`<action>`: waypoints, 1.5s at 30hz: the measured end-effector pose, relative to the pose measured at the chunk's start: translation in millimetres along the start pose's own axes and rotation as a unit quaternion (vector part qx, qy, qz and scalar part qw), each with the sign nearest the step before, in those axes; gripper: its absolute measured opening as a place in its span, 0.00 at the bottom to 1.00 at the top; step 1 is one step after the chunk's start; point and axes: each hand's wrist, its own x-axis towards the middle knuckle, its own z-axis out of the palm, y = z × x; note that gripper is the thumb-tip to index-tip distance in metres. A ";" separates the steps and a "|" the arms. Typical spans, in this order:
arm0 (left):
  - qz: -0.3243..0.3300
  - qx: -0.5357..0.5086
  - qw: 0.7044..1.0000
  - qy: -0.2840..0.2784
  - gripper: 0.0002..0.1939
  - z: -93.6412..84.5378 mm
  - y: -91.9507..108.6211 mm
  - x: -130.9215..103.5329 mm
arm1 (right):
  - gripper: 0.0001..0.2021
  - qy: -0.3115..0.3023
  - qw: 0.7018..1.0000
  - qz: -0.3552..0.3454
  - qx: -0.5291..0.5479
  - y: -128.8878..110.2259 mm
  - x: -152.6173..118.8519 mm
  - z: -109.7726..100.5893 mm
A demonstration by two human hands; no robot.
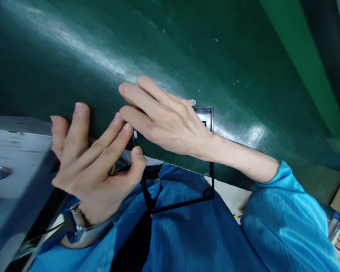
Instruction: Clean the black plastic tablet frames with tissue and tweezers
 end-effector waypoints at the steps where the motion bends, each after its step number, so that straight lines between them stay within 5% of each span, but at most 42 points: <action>1: 0.000 -0.002 1.000 0.000 0.44 0.4 -0.2 0.1 | 0.24 0.011 1.000 -0.001 -0.009 -0.7 0.3 -0.4; 14: 0.014 -0.015 1.000 0.005 0.44 -1.8 -1.6 -0.8 | 0.27 -0.033 0.999 0.009 0.020 0.1 2.4 -0.5; 37: 0.008 -0.007 1.000 -0.003 0.46 -2.3 -0.9 -0.9 | 0.24 -0.014 1.000 -0.005 0.012 -1.0 2.7 -4.2; 45: 0.009 -0.002 1.000 -0.013 0.45 -4.1 -0.8 -0.7 | 0.27 -0.060 0.998 0.002 -0.002 -2.6 3.8 -6.5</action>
